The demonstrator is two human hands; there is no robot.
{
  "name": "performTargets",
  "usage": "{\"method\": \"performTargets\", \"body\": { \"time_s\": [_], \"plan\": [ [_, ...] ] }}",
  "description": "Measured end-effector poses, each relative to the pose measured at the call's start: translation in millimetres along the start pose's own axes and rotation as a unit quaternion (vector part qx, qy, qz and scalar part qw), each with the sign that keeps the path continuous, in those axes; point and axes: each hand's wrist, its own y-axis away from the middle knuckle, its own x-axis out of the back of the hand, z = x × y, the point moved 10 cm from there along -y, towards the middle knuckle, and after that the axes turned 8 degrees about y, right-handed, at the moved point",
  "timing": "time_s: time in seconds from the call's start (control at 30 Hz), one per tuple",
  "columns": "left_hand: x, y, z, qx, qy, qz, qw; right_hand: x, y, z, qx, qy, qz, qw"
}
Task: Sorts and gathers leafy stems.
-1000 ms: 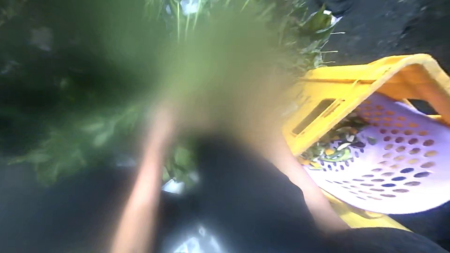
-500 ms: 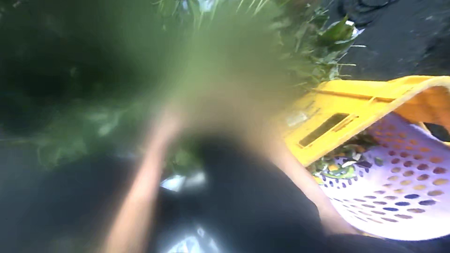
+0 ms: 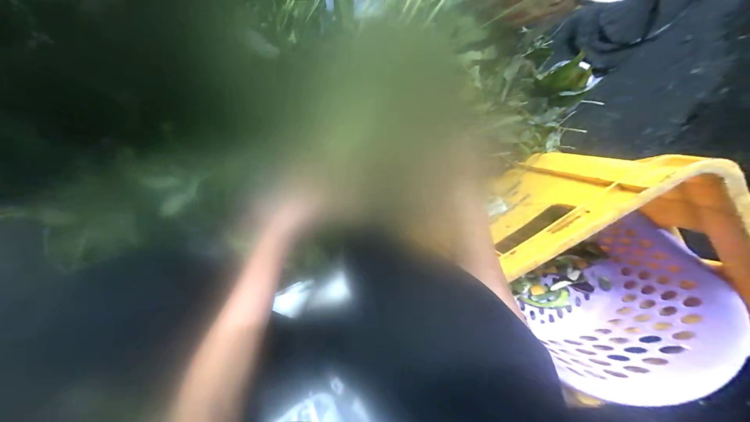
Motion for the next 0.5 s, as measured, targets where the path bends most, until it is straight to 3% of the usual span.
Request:
{"method": "performTargets", "body": {
  "time_s": [0.07, 0.17, 0.27, 0.33, 0.43, 0.5],
  "plan": [
    [3.2, -4.4, 0.0, -0.001, -0.015, 0.020, 1.000, 4.1, 17.6, -31.6, 0.081, -0.056, 0.010, 0.995],
    [1.0, -8.0, -4.6, -0.024, -0.045, 0.042, 0.998, -31.1, 28.3, -67.4, 0.187, -0.198, -0.006, 0.962],
    [-6.3, -3.4, 3.5, -0.022, -0.145, 0.055, 0.988, -57.1, 20.9, -86.5, 0.189, -0.207, -0.078, 0.957],
    [-6.8, -1.3, 7.5, -0.016, -0.216, 0.063, 0.974, -58.4, 13.6, -91.5, 0.208, -0.190, -0.082, 0.956],
    [-7.5, -1.0, 3.8, -0.009, -0.232, 0.041, 0.972, -26.9, 5.6, -76.6, 0.198, -0.113, 0.038, 0.973],
    [-10.6, -1.6, 0.1, 0.004, -0.187, 0.009, 0.982, 11.8, -0.4, -50.0, 0.114, -0.040, 0.114, 0.986]
  ]
}}
